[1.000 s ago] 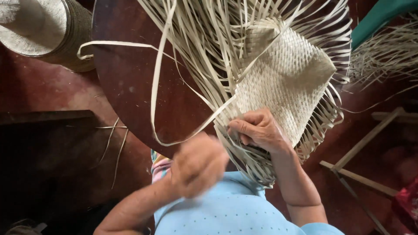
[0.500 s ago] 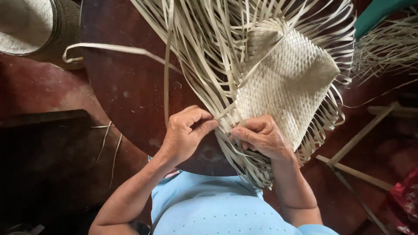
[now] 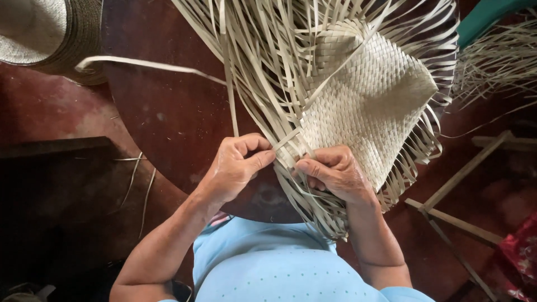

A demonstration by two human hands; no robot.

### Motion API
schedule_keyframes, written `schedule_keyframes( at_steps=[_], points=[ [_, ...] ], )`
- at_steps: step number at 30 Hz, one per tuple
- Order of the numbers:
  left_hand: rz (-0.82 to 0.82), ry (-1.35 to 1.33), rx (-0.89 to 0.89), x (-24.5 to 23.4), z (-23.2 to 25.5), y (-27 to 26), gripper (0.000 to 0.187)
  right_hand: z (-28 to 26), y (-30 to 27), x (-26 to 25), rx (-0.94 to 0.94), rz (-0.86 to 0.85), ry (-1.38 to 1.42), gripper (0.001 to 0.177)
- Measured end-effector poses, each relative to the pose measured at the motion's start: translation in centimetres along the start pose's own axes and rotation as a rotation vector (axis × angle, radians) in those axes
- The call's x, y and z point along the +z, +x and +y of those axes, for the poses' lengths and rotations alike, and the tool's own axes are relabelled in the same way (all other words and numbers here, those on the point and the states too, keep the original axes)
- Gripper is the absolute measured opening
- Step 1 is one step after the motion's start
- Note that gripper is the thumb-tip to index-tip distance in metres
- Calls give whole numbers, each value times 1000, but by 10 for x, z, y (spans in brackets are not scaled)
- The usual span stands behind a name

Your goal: A person is weaving a hat by rapidly interlacing dried plant fibers on a wooden table.

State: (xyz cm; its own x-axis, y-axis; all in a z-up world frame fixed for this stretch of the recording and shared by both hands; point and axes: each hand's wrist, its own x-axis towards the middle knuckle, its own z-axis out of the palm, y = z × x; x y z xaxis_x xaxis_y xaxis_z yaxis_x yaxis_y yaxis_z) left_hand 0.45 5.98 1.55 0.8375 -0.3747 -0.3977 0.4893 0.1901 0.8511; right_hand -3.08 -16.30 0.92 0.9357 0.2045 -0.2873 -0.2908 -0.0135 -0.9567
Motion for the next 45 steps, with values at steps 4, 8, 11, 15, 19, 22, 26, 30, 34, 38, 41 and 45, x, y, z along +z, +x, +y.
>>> schedule_keyframes(
  at_steps=[4,8,11,15,19,22,26,30,34,38,41,45],
  points=[
    [-1,-45,40,2,3,-1,7,-1,-1,1,7,1,-1,23],
    [3,-43,88,2,4,-5,8,-6,-2,4,8,19,-50,24],
    [-2,171,269,-3,-2,-2,8,-25,-6,-1,-165,-32,-372,24],
    [-36,181,324,-4,-4,0,10,-62,2,-13,-401,161,-817,22],
    [-34,193,434,-3,-5,-3,8,-83,39,18,-486,-201,-870,13],
    [-37,198,448,-5,-15,-2,6,-96,58,29,-289,-359,-885,12],
    [-62,176,407,-10,-22,2,9,-93,67,26,-271,-426,-748,6],
    [-72,156,419,0,1,-6,6,-118,64,26,-81,-533,-803,4],
    [-93,132,394,0,0,-4,8,-122,65,21,-125,-633,-917,7],
    [-100,123,398,-2,-6,-1,6,-106,64,16,-174,-516,-671,17],
    [-148,153,403,-5,-3,1,8,-115,60,17,-188,-462,-653,8],
    [-174,194,428,-10,-6,9,8,-117,61,17,-209,-465,-646,5]
  ],
)
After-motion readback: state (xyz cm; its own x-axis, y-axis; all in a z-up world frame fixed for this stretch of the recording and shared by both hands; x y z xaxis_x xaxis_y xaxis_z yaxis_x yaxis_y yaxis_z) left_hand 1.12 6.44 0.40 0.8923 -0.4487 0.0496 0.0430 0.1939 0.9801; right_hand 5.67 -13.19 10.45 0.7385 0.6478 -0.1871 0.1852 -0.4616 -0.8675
